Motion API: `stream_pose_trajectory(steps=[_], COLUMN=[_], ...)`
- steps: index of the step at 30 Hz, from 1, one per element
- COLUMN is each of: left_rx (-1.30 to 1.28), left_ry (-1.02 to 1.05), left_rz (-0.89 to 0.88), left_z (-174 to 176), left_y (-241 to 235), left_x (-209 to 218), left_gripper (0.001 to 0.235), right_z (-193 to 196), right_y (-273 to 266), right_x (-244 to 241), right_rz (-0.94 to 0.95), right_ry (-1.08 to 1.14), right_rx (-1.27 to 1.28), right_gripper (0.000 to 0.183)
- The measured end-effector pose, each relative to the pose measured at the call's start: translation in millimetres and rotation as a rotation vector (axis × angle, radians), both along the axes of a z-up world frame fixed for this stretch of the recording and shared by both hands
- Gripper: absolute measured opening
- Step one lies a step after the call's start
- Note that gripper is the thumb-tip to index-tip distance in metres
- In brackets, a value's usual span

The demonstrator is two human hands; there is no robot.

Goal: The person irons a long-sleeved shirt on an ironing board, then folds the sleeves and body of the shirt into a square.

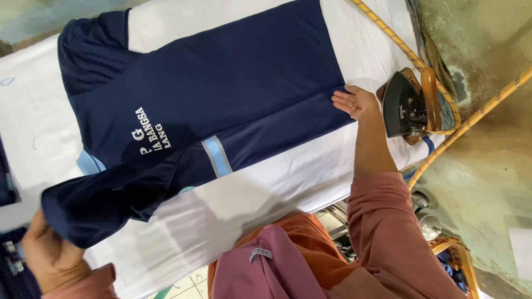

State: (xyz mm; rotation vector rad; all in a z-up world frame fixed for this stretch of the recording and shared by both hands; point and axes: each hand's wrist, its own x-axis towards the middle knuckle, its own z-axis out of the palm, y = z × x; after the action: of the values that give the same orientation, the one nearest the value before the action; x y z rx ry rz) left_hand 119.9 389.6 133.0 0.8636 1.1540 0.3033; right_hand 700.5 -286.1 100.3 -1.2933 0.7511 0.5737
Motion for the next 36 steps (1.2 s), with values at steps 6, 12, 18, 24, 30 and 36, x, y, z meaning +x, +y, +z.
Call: stream_pose_trajectory(steps=[6, 12, 18, 24, 30, 36], left_rx=[-0.092, 0.129, 0.939, 1.254, 0.991, 0.596], left_ry=[-0.293, -0.006, 0.017, 0.641, 0.547, 0.444], left_rz=[0.05, -0.064, -0.375, -0.554, -0.704, -0.474], left_z=[86, 59, 105, -12, -28, -14], left_y=[-103, -194, -215, -139, -109, -93], left_x=[94, 127, 127, 17, 11, 20], left_gripper=[0.024, 0.035, 0.02, 0.065, 0.054, 0.032], right_z=[22, 67, 22, 67, 104, 99], right_y=[34, 222, 323, 365, 434, 480], right_x=[-32, -212, -271, -202, -141, -110], right_rz=[0.208, 0.948, 1.059, 0.993, 0.834, 0.655], right_ry=[-0.198, -0.739, -0.681, -0.79, -0.773, -0.554], right_rx=[-0.346, 0.231, 0.269, 0.167, 0.201, 0.244], right_gripper=[0.063, 0.057, 0.036, 0.032, 0.017, 0.014])
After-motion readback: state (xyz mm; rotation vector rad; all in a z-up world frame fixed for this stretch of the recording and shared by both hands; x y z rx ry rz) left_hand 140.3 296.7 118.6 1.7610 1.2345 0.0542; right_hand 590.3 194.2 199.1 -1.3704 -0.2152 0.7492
